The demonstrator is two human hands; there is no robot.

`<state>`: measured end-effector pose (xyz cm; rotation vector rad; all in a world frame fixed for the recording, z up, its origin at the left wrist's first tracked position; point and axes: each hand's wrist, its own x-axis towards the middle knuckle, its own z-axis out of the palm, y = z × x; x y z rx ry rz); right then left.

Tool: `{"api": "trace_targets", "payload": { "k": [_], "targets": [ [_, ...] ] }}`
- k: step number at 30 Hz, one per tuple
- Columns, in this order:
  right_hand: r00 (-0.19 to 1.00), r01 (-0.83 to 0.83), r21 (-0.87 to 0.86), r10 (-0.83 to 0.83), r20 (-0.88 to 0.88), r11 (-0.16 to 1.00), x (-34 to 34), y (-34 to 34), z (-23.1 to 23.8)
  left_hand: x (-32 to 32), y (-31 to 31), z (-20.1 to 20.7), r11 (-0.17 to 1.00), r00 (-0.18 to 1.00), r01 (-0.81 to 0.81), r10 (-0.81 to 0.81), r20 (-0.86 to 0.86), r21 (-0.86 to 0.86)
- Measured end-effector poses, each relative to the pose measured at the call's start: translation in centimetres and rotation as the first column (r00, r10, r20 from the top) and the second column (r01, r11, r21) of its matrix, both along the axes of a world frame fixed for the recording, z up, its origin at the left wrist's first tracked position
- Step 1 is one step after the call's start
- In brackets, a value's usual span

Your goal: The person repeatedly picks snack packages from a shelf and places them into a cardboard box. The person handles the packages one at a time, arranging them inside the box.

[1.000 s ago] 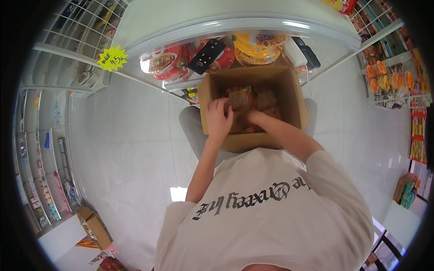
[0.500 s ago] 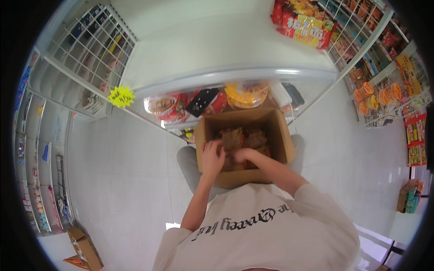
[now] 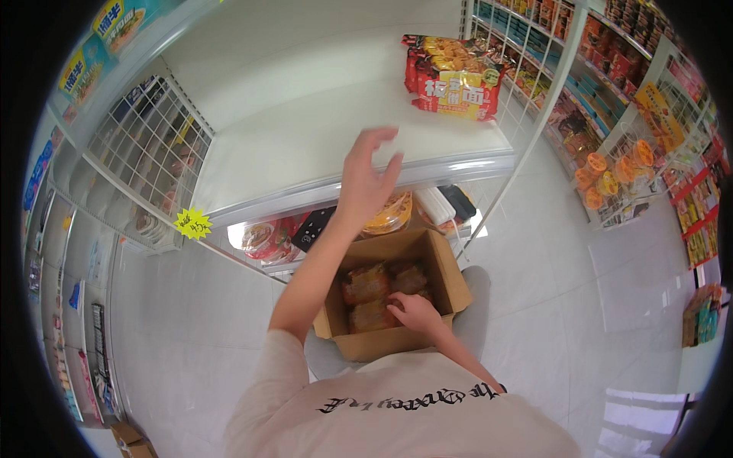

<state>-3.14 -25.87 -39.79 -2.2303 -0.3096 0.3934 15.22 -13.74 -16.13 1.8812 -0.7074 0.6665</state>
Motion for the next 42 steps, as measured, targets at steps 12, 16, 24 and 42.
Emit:
{"api": "trace_targets", "payload": {
  "k": [12, 16, 24, 42],
  "targets": [
    [0.981, 0.101, 0.072, -0.112, 0.161, 0.992, -0.3, -0.5, -0.4, 18.6, -12.2, -0.9, 0.978, 0.880, -0.096, -0.004, -0.475, -0.187],
    [0.978, 0.105, 0.073, -0.117, 0.174, 0.992, -0.4, -0.5, -0.7, 18.6, -11.1, -1.1, 0.994, 0.879, -0.002, -0.051, -0.473, -0.111],
    [0.965, 0.187, 0.423, -0.246, 0.088, 0.887, 0.1, -0.3, 0.3, 3.6, -2.9, 2.2, 0.996, 1.000, 0.008, -0.010, -0.022, -0.092],
    [0.980, 0.192, -0.111, -0.197, -0.040, 0.975, 5.1, -4.5, 8.2, -19.4, 9.5, -19.8, 0.950, 0.723, -0.099, 0.273, -0.635, 0.295]
  ]
}}
